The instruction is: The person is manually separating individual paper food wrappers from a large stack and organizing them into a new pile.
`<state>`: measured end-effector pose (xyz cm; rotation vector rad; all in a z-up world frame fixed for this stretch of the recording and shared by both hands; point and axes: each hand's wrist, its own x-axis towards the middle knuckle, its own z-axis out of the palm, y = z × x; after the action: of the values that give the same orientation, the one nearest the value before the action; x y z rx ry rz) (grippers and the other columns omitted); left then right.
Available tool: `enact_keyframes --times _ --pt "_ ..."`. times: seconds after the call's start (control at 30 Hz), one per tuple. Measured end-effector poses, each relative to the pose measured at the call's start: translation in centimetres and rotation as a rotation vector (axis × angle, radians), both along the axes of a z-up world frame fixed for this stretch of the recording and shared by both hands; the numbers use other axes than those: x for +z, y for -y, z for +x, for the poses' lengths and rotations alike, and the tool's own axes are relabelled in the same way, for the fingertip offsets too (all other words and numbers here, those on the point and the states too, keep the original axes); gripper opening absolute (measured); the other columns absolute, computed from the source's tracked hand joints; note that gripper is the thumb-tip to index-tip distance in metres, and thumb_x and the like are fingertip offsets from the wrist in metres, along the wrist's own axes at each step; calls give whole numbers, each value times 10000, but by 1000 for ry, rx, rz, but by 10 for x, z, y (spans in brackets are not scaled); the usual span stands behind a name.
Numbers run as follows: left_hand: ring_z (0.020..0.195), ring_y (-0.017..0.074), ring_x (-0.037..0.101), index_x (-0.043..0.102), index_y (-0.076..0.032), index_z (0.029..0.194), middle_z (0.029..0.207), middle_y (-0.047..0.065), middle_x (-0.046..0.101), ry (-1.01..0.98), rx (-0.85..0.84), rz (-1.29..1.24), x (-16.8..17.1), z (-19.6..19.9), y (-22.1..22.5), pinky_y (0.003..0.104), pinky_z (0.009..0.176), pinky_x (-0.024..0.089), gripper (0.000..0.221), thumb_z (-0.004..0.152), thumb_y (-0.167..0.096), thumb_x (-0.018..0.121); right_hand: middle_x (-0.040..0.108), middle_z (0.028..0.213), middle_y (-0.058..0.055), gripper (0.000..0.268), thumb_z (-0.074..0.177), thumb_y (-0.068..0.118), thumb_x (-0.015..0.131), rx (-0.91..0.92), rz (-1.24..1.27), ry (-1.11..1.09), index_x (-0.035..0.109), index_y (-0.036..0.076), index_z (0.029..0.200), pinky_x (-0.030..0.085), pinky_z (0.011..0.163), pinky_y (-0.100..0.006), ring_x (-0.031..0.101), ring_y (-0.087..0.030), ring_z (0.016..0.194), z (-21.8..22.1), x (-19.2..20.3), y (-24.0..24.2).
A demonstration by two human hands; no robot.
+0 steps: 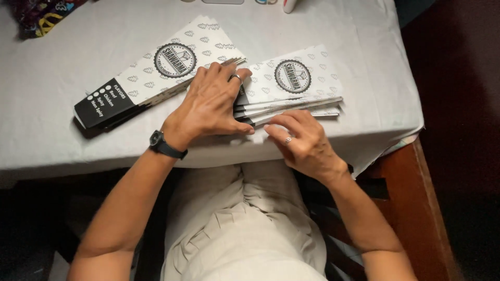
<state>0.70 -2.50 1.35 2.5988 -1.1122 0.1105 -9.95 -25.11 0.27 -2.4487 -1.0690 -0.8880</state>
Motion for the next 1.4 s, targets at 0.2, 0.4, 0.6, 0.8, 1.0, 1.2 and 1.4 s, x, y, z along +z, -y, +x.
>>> enact_keyframes --times 0.2,0.4,0.6,0.8,1.0,1.2,1.4 --pt "1067 354 567 546 -114 1370 1152 204 652 -45 54 -21 -13 0 9 478 907 433 907 639 -546 864 662 1111 -111 218 1037 200 606 -100 -58 23 707 59 1169 508 881 -423 642 -311 1002 -1 -16 -6" --pt "1261 407 527 438 -77 1515 1394 246 548 29 7 33 -32 -14 10 529 1008 421 851 832 -536 657 616 1107 -127 313 1004 243 655 -146 -69 13 697 29 1229 476 918 -453 597 -317 1008 -5 -32 -4" --pt "1431 491 377 400 46 1553 1547 331 414 -21 33 57 -27 -35 14 612 1148 248 743 997 -439 482 620 1205 -173 391 1034 281 615 -152 -69 -23 653 -10 1292 455 1014 -477 591 -361 1161 -8 -31 -14" --pt "1525 481 210 317 -6 1604 1643 316 255 6 49 30 -54 -34 16 630 1186 132 773 1039 -529 390 636 1294 -154 476 1033 375 600 -218 -62 -101 627 28 1358 415 1105 -482 577 -341 1254 -11 -40 -13" --pt "1553 437 146 325 -106 1620 1674 275 202 -50 55 16 -55 -34 15 616 1209 71 768 1042 -611 313 697 1211 -107 451 965 391 700 -414 -96 -105 693 103 1312 431 1078 -533 614 -357 1161 -10 -55 30" --pt "1557 441 122 273 -126 1636 1684 272 157 -80 52 36 -54 -33 15 620 1209 50 811 1017 -646 332 698 1320 -240 407 1177 316 514 -702 40 -255 764 -5 1190 308 1109 -672 559 -539 1273 -2 -49 117" --pt "1500 482 187 194 -16 1610 1624 320 207 -28 -12 147 -39 -24 14 615 1154 177 944 1004 -725 338 480 1510 -275 604 991 403 710 -443 13 -250 652 -44 1394 345 1144 -639 442 -426 1375 34 20 128"
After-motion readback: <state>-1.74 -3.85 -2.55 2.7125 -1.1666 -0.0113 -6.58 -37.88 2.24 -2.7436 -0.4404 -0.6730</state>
